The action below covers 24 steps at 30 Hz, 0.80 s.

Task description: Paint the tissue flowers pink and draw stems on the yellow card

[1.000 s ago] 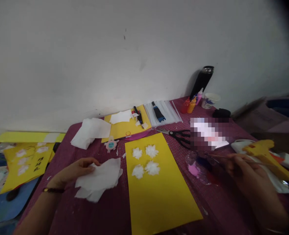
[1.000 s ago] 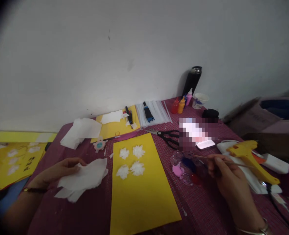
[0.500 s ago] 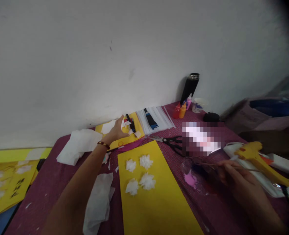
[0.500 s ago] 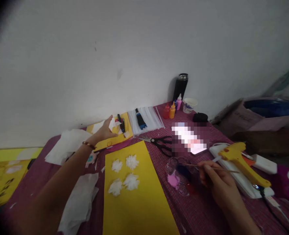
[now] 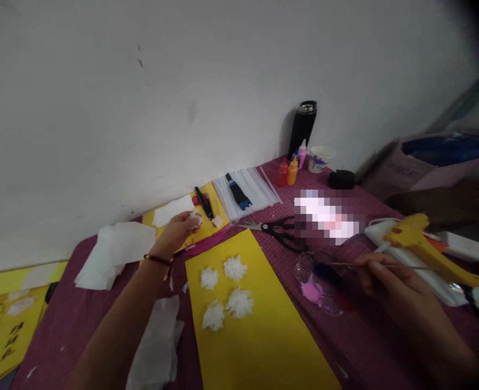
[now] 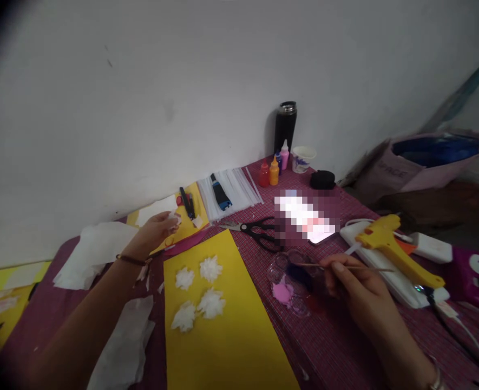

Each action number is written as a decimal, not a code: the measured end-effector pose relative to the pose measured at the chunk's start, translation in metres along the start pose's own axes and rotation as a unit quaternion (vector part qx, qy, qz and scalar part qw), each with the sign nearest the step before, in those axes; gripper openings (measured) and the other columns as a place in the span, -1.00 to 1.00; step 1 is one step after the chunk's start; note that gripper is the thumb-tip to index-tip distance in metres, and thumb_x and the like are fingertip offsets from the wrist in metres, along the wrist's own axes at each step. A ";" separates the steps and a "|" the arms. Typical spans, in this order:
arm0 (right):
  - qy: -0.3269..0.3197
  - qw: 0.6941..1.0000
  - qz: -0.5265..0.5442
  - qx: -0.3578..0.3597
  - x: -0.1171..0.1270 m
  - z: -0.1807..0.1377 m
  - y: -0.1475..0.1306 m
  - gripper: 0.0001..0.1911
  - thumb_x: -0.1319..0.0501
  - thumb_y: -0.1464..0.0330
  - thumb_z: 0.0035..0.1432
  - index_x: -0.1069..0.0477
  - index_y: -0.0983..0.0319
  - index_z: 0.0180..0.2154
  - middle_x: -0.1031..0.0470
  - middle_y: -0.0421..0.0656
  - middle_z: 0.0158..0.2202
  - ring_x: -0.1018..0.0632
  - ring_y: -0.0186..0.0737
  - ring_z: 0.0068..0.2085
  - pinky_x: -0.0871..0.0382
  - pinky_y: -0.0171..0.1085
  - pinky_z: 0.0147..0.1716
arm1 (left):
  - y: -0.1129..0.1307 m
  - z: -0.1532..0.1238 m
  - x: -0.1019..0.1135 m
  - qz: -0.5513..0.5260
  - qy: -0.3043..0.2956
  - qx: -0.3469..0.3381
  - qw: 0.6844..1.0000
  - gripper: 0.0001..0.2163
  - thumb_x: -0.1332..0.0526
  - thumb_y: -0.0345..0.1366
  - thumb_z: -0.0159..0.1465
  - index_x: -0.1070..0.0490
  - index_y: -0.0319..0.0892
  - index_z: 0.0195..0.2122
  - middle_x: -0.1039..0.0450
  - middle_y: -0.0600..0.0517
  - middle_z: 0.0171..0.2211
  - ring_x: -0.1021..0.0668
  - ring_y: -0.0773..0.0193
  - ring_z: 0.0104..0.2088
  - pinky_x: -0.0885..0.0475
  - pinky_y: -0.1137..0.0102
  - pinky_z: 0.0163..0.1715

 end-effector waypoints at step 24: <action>-0.026 0.999 0.019 -0.023 -0.002 -0.005 -0.005 -0.66 -0.43 0.05 -0.04 -0.53 0.18 -0.39 -0.36 -0.24 -0.65 -0.35 -0.38 -0.60 -0.21 -0.47 -0.63 | 0.015 -0.012 -0.016 0.195 0.081 -0.046 0.976 -0.72 -0.13 -0.10 0.39 -0.38 -0.24 -0.09 -0.44 0.03 -0.30 -0.49 0.34 -0.40 -0.48 0.36 -0.38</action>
Point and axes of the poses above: each hand's wrist, its own z-axis towards the middle knuckle, its own x-axis out of the back of the hand, y = z × x, the point moved 2 cm from there along z, towards the middle knuckle
